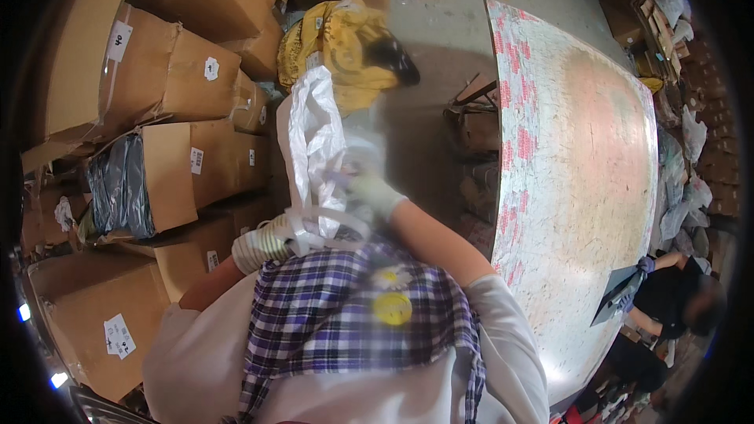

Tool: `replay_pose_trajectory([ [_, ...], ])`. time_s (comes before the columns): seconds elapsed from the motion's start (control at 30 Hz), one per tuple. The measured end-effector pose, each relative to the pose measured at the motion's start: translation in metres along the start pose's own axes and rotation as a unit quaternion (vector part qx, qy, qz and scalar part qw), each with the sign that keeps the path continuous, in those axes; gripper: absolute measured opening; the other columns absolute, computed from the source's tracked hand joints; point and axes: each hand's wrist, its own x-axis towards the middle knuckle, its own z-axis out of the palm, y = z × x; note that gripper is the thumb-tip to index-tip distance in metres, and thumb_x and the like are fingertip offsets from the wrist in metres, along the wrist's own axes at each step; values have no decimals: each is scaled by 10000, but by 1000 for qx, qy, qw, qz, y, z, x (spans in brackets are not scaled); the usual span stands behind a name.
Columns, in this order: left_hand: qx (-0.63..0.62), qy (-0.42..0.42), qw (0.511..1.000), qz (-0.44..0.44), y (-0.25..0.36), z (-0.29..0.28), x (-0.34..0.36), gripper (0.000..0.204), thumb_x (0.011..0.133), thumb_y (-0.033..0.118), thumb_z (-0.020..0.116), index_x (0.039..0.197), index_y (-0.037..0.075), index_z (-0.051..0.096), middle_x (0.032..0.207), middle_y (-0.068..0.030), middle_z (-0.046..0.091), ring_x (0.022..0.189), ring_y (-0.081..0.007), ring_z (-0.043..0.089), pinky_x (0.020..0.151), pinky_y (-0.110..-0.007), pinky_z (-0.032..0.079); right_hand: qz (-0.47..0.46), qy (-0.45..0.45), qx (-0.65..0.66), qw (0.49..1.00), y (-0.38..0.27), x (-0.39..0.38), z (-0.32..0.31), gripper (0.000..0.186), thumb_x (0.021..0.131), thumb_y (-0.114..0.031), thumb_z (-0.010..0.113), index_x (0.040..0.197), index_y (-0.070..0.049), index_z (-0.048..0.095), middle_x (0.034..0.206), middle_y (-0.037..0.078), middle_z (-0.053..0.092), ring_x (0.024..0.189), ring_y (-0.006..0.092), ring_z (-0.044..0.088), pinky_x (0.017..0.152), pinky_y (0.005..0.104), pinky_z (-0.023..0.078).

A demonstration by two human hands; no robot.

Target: The person packs shoeboxes into plastic shipping bags, placing one box into each bag and setting them on the work table.

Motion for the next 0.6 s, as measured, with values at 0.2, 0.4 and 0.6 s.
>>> replay_pose_trajectory([
  [0.2,-248,107,860,-433,78,-41,7,365,1038,354,519,1181,30,610,1005,-79,657,740,-197,589,738,-309,523,-216,143,-390,884,-18,-18,3,347,912,-301,647,1121,-26,679,950,99,698,873,195,643,786,332,511],
  [0.4,179,-214,912,-301,-29,-45,-31,352,968,314,572,1078,2,695,921,-241,710,857,-338,687,784,-416,534,-258,116,-150,947,-1,-50,12,190,856,-56,686,1013,50,671,820,94,696,766,172,646,689,317,518],
  [0.6,517,-347,732,-277,-165,-32,24,360,840,328,665,1117,122,767,1098,-212,723,1019,-328,716,790,-503,573,-238,68,-483,840,-20,-84,27,223,942,-248,603,1031,-63,690,935,154,710,880,359,666,784,416,525],
])
